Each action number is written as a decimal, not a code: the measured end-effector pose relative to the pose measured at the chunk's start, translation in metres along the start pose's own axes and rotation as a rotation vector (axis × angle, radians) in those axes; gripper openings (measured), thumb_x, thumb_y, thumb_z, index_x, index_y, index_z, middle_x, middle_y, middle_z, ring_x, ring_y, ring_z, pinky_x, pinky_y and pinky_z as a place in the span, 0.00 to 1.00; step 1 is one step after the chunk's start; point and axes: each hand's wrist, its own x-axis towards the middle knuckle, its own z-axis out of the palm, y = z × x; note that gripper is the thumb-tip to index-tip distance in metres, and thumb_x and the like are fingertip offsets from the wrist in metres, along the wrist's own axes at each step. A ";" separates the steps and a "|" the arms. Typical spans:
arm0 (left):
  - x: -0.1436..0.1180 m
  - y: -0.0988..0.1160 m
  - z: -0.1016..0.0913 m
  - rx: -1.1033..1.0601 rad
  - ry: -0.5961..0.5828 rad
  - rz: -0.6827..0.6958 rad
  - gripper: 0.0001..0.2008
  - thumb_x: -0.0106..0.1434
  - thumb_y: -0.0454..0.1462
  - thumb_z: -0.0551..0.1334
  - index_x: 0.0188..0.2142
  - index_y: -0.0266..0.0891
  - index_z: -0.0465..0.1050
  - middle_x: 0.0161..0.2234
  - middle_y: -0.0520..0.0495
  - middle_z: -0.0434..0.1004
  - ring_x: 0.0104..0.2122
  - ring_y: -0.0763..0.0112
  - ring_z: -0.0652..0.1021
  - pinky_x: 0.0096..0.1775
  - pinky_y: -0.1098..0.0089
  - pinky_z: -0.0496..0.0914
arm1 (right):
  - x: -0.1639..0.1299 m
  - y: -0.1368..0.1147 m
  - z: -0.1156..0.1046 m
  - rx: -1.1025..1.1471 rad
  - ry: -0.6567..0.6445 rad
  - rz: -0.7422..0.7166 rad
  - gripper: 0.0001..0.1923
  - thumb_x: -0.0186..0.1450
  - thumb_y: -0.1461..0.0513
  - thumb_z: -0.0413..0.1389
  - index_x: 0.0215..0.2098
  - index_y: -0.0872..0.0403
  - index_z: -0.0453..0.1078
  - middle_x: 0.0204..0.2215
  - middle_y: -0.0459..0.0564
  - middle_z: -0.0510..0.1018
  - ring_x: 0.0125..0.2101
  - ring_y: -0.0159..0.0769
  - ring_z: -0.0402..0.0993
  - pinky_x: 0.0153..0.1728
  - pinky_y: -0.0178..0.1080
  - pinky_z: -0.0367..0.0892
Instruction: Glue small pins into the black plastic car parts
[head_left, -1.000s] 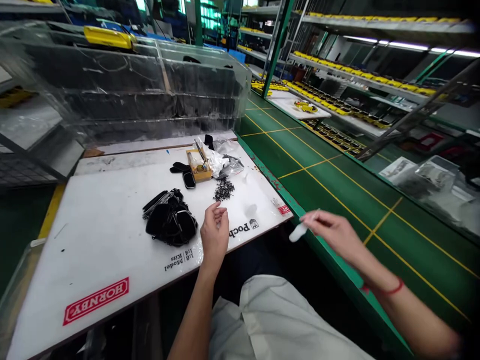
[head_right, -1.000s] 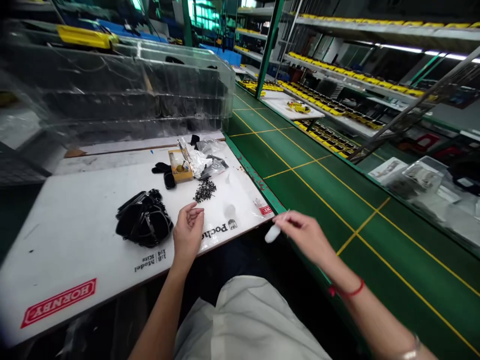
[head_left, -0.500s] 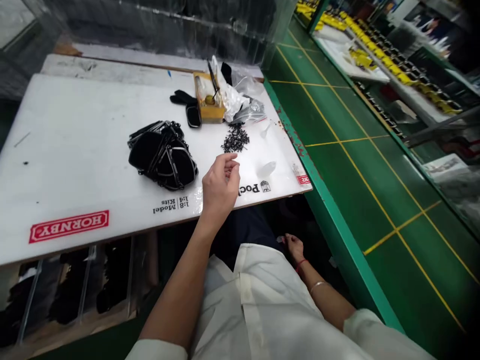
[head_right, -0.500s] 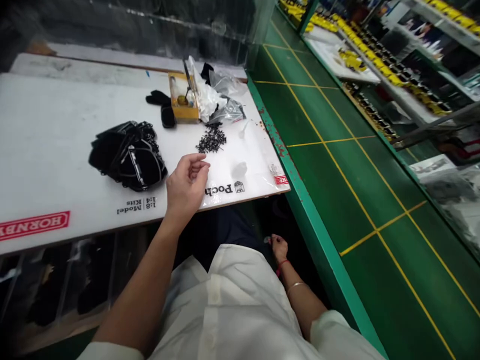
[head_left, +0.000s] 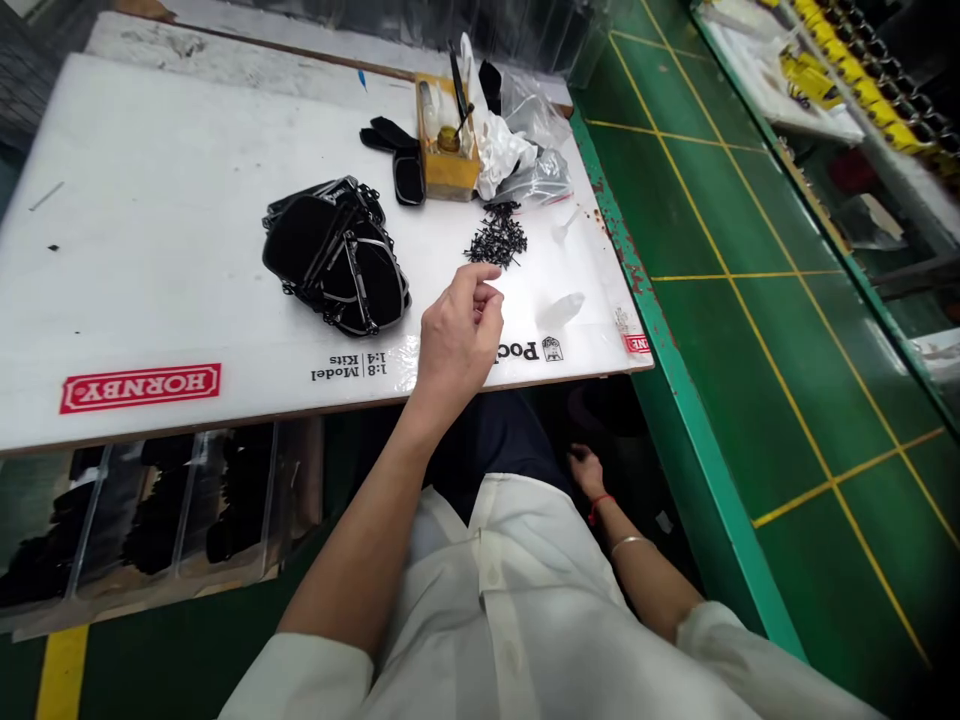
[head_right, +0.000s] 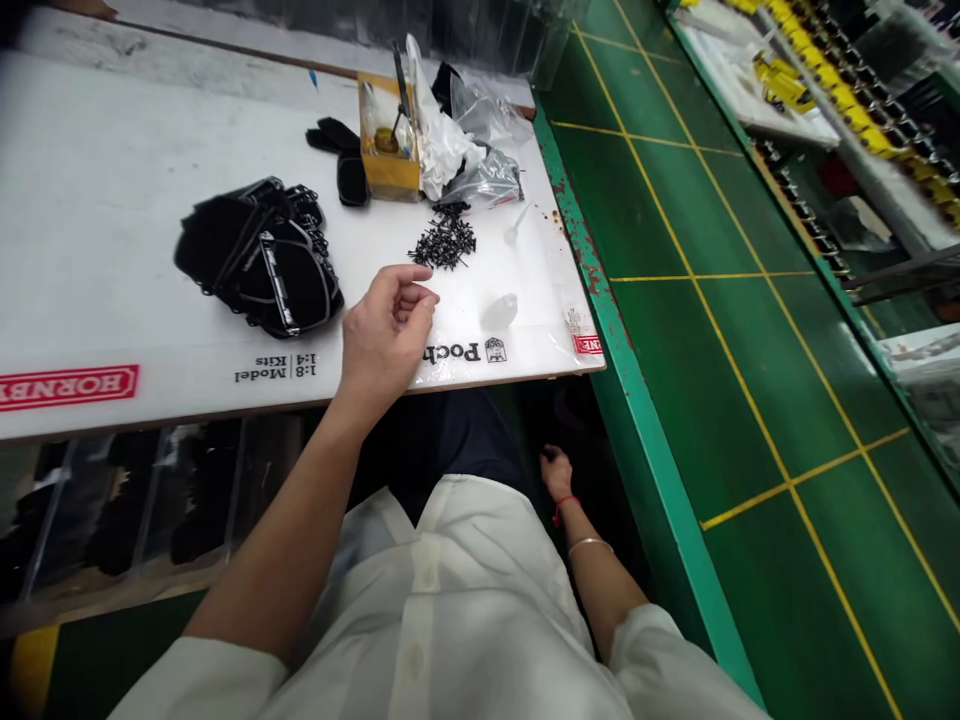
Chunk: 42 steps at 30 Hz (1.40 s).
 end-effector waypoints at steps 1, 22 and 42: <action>0.000 0.000 0.000 -0.005 -0.006 -0.001 0.12 0.62 0.31 0.55 0.46 0.38 0.67 0.33 0.52 0.76 0.32 0.75 0.75 0.39 0.73 0.69 | -0.006 -0.004 0.004 0.001 -0.036 -0.012 0.14 0.66 0.56 0.53 0.46 0.57 0.67 0.43 0.51 0.73 0.39 0.35 0.72 0.40 0.44 0.71; 0.001 0.008 -0.008 -0.031 -0.127 -0.199 0.10 0.65 0.37 0.54 0.43 0.39 0.70 0.38 0.46 0.76 0.36 0.69 0.76 0.39 0.68 0.70 | 0.039 -0.276 -0.186 0.394 0.271 -0.650 0.16 0.64 0.54 0.50 0.42 0.55 0.70 0.29 0.51 0.77 0.30 0.36 0.74 0.32 0.37 0.70; 0.012 0.016 0.027 0.033 -0.366 0.132 0.18 0.58 0.38 0.64 0.48 0.39 0.69 0.43 0.44 0.73 0.44 0.62 0.72 0.49 0.62 0.66 | 0.037 -0.288 -0.192 0.316 -0.102 -0.813 0.16 0.61 0.51 0.55 0.39 0.55 0.71 0.37 0.51 0.77 0.33 0.34 0.71 0.34 0.36 0.67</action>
